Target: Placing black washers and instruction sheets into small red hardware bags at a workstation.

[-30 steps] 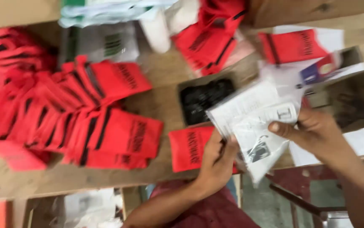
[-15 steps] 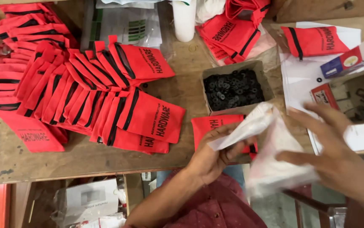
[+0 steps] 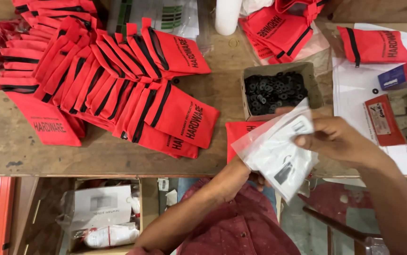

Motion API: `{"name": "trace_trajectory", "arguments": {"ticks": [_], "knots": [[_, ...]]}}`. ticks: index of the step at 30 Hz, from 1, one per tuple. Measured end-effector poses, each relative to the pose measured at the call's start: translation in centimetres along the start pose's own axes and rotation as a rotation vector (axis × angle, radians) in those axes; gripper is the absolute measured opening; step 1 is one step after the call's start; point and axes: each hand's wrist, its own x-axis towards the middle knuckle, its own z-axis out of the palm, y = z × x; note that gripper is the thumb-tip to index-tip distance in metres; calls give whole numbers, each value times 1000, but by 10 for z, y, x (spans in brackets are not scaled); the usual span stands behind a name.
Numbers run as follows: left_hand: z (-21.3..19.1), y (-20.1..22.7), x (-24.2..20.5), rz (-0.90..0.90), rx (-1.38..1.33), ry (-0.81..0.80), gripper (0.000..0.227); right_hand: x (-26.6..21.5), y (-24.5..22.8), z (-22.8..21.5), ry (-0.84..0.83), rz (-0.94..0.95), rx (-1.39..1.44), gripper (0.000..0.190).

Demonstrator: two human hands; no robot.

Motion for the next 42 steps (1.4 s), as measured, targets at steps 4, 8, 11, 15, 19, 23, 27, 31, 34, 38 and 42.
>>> {"name": "trace_trajectory", "arguments": {"ticks": [4, 8, 11, 15, 19, 23, 27, 31, 34, 38, 42], "knots": [[-14, -35, 15, 42, -23, -19, 49, -1, 28, 13, -30, 282, 249, 29], [-18, -46, 8, 251, 41, 93, 75, -8, 12, 23, 215, 278, 239, 26], [-6, -8, -15, 732, 508, 220, 76, -13, -10, 27, 306, 174, -180, 22], [22, 7, -10, 507, 349, 199, 61, -9, -32, 43, 336, 67, -164, 26], [21, 5, -6, 483, 339, 188, 36, -10, -28, 32, 296, 83, 110, 54], [16, 2, -3, 628, 433, 159, 37, -29, 22, 10, 125, 280, 342, 91], [11, -3, 2, 641, 350, 120, 58, -41, 51, 14, 122, 439, 466, 56], [2, -16, 7, 709, 145, 127, 46, -45, 39, 26, -25, -90, 619, 47], [2, -11, 3, 750, 201, 203, 41, -43, 13, 34, -24, -198, 407, 35], [2, -11, -1, 873, 433, 231, 38, -55, 14, 46, 107, -17, 23, 88], [18, 15, -8, 901, 553, 276, 45, -65, 52, 55, 205, 183, 487, 91]]}}
